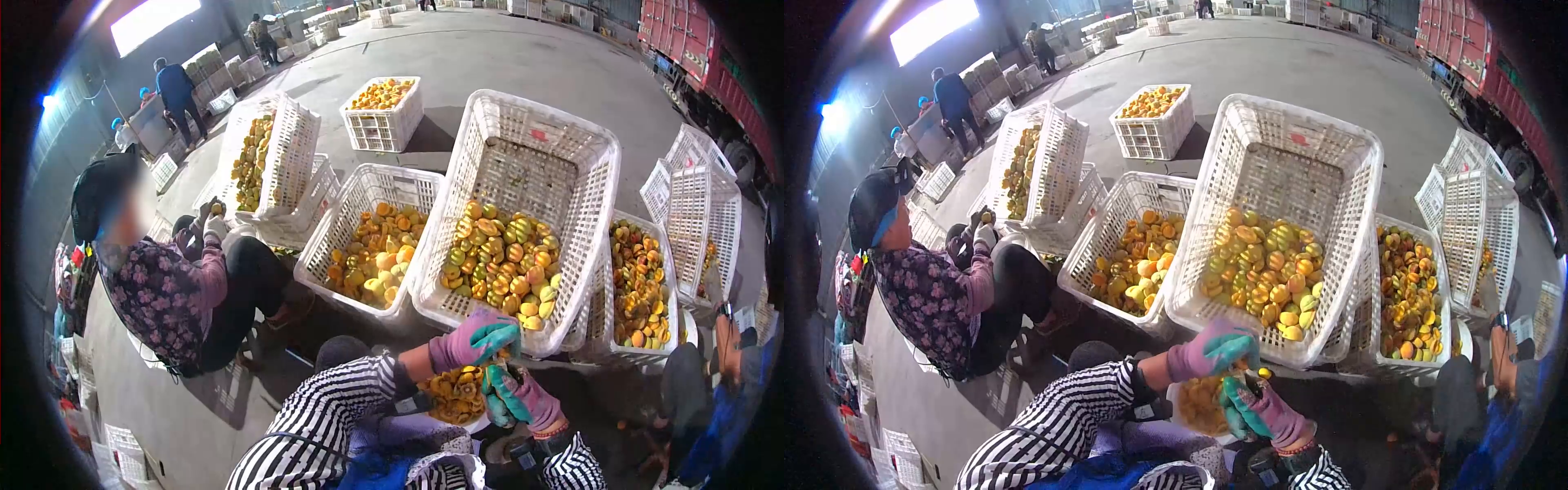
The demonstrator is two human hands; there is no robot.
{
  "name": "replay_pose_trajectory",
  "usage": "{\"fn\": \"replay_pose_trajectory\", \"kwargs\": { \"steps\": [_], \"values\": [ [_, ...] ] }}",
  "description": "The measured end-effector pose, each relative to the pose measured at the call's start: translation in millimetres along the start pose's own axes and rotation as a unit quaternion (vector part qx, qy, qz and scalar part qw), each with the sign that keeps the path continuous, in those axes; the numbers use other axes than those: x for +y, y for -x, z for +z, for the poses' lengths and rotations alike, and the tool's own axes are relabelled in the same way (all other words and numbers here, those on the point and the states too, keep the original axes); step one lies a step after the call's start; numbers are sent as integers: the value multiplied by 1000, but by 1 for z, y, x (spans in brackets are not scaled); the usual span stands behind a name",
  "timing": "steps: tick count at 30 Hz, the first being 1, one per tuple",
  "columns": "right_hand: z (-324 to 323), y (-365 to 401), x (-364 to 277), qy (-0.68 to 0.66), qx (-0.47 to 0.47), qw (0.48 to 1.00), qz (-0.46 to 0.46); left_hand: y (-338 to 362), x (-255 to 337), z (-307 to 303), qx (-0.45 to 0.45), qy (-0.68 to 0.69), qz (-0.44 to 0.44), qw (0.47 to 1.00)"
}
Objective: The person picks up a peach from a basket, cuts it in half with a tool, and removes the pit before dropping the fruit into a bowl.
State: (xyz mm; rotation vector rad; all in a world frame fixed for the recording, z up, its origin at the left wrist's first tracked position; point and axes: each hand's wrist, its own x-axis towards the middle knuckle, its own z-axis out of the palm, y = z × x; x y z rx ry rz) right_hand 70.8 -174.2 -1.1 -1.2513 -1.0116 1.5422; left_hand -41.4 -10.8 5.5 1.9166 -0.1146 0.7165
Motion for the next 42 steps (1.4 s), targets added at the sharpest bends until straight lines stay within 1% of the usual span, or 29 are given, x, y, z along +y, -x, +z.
{"fn": "replay_pose_trajectory", "kwargs": {
  "steps": [1, 4, 5, 6, 7, 8, 9, 10, 11, 12, 14, 15, 17, 20, 22, 24, 25, 26, 28, 29, 32, 33, 34, 36, 37, 38, 40, 41, 42],
  "values": [
    [4, 3, -10, -78, -25, 991, 102, 4, -6, -1, -27, 14, -19, 999],
    [15, 5, 11, -133, -9, 989, 57, 22, -21, 7, -1, 20, -38, 999],
    [19, 6, 5, -176, -61, 980, 69, 21, -15, 1, -23, 51, 5, 998],
    [20, 6, -5, -225, -103, 965, 82, 26, -10, 6, 46, -6, -2, 999],
    [23, 7, -2, -248, -88, 956, 126, 31, -27, 8, 61, -11, 93, 994],
    [32, 5, -6, -257, -63, 959, 99, 14, 13, -7, -26, 48, -15, 998],
    [36, 3, -11, -262, -35, 962, 74, 11, 17, -7, -28, 34, -9, 999],
    [30, 8, -11, -285, -100, 945, 126, 12, 19, 0, 1, 92, -19, 996],
    [28, 9, -10, -355, -162, 911, 135, 8, 21, 0, -4, 37, -8, 999],
    [26, 9, -8, -282, -163, 934, 146, 6, 23, 2, -14, 62, -4, 998],
    [31, 7, -10, -244, -131, 960, 52, 5, 23, 3, -6, 84, -33, 996],
    [31, 6, -7, -247, -127, 959, 51, 8, 22, 6, -10, 87, -34, 996],
    [31, 1, -1, -286, -142, 944, 81, 14, 20, 11, 75, 196, -134, 969],
    [38, -1, -6, -366, -155, 912, 103, 16, 21, 18, 93, 302, -189, 930],
    [34, 0, 1, -368, -166, 907, 116, 23, 9, 19, 73, 342, -147, 925],
    [31, 0, -3, -198, -93, 976, 9, 49, -24, 19, 199, 291, -288, 890],
    [26, 0, 3, -302, -133, 939, 100, 21, 4, 18, 169, 324, -203, 909],
    [26, 2, 3, -302, -134, 938, 101, 20, 3, 8, 171, 323, -203, 908],
    [25, 5, 2, -91, -91, 986, 106, 25, 0, -20, 168, 204, -242, 934],
    [24, 5, 5, -92, -93, 986, 105, 25, -4, -28, 187, 151, -253, 937],
    [17, 5, 24, 84, 59, 970, 220, 31, -4, -44, 130, 46, -267, 954],
    [19, 3, 33, 7, 97, 988, 120, 33, -7, -43, 72, -36, -263, 961],
    [16, 7, 39, 5, 102, 987, 123, 36, -9, -35, 69, -31, -263, 962],
    [11, 10, 34, -127, 137, 981, 48, 42, -5, -9, -101, -298, -225, 922],
    [7, 10, 29, -110, 161, 981, 23, 43, -3, -3, -109, -381, -195, 897],
    [4, 11, 31, -112, 164, 980, 22, 42, -3, -2, -113, -380, -193, 898],
    [-5, 11, 33, -54, 193, 979, 24, 35, -4, -4, -103, -352, -262, 893],
    [-7, 14, 30, -54, 194, 979, 21, 34, -8, -12, -91, -357, -237, 899],
    [-7, 18, 20, -66, 190, 979, 45, 35, -8, -22, -31, -344, -198, 917]
  ]
}}
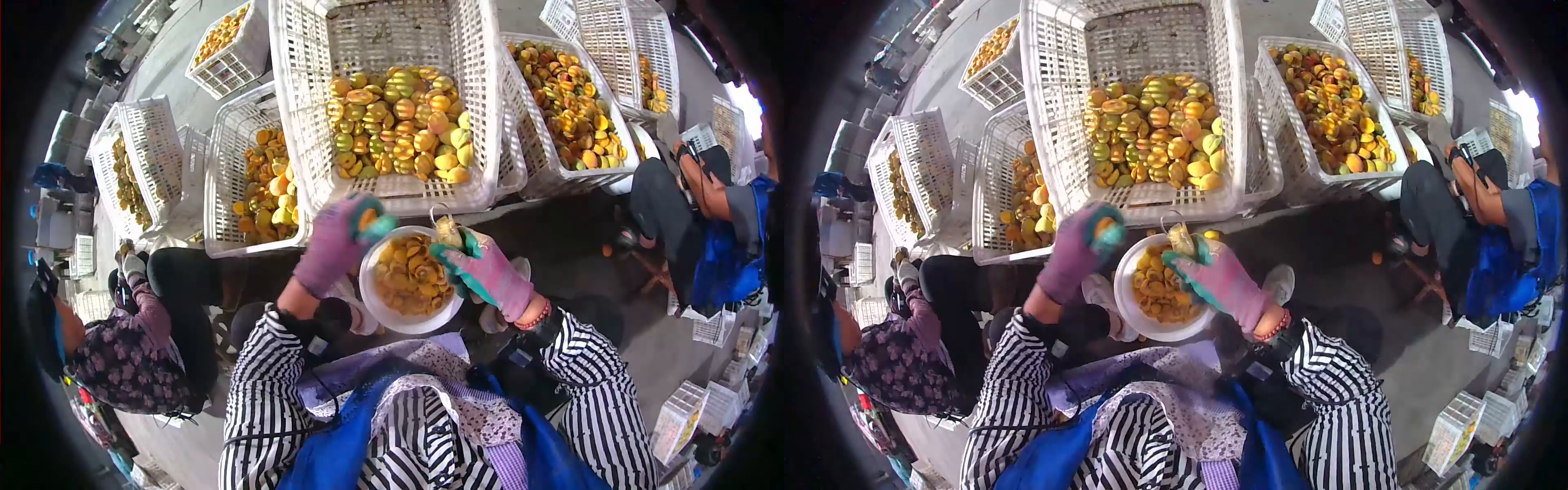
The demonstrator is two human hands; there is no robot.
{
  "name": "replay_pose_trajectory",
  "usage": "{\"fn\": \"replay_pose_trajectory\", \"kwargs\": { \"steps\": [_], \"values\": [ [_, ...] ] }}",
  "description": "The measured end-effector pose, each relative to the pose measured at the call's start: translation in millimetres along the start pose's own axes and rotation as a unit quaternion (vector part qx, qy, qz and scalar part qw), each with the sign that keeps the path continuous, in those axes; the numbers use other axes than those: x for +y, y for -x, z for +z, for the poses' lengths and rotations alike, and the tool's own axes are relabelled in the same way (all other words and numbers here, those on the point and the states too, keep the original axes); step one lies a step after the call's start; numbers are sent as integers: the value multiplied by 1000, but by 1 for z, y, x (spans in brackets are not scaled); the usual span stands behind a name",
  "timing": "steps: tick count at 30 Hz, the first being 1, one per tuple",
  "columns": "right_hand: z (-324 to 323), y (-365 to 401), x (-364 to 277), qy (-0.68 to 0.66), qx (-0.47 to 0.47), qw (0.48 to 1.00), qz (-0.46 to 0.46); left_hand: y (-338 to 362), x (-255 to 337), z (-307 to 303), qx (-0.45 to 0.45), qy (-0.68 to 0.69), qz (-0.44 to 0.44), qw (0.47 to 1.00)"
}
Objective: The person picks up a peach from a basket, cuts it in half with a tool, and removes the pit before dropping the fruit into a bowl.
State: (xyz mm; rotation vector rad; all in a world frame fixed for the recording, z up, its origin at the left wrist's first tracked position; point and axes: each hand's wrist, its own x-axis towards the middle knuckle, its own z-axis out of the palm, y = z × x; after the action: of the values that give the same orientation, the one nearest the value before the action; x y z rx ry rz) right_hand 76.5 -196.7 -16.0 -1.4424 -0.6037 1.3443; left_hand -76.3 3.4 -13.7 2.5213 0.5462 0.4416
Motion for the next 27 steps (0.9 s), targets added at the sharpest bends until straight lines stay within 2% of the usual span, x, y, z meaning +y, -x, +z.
{"fn": "replay_pose_trajectory", "kwargs": {
  "steps": [1, 2, 3, 4, 5, 6, 8, 10, 12, 13, 14, 15, 16, 17, 18, 20, 22, 25, 26, 27],
  "values": [
    [-1, 3, -4, -6, -5, 1000, 27, 1, -9, -9, 68, 28, 17, 997],
    [-2, 2, 0, -6, -10, 1000, 24, 1, -22, -20, 79, -5, -33, 996],
    [-3, 1, 8, 36, 10, 999, -36, -1, -41, -36, 92, -39, -81, 992],
    [-4, 0, 16, 76, 32, 992, -95, 6, -92, -36, 190, -58, -73, 977],
    [-6, 0, 21, 104, 55, 987, -107, -6, -61, -66, 175, -123, -140, 967],
    [-6, 6, 6, 118, 47, 991, -38, -20, -48, -80, 101, -274, -194, 936],
    [-6, 3, 18, 126, 84, 982, -116, -40, -51, -78, 176, -429, -84, 882],
    [-7, 5, 4, 143, 97, 981, -86, -85, -43, -59, 193, -296, -2, 935],
    [-12, 2, 1, 119, 84, 985, -91, -130, -61, -24, 106, -174, -6, 979],
    [-14, -2, 5, 115, 85, 985, -97, -152, -73, 0, 114, -230, -18, 966],
    [-15, -2, -2, 75, 71, 989, -104, -178, -87, 18, 75, -295, -72, 950],
    [-17, -1, -3, 73, 71, 988, -114, -199, -132, 53, 163, -420, -52, 891],
    [-19, -2, -6, 70, 72, 988, -120, -230, -145, 56, -31, -400, -207, 892],
    [-20, 0, -16, 86, 74, 990, -80, -240, -148, 58, -63, -375, -239, 893],
    [-21, -4, -15, 90, 84, 989, -82, -249, -149, 61, -97, -349, -266, 893],
    [-22, -9, -7, 57, 102, 979, -167, -258, -143, 61, -108, -292, -244, 918],
    [-24, -13, -15, 78, 110, 975, -176, -254, -158, 78, -100, -300, -244, 917],
    [-23, -25, -16, 99, 116, 968, -197, -235, -150, 73, -62, -156, -240, 956],
    [-20, -29, -16, 124, 144, 962, -197, -220, -136, 66, -65, -159, -239, 956],
    [-16, -33, -15, 149, 171, 954, -196, -198, -109, 51, -95, 166, -257, 947]
  ]
}}
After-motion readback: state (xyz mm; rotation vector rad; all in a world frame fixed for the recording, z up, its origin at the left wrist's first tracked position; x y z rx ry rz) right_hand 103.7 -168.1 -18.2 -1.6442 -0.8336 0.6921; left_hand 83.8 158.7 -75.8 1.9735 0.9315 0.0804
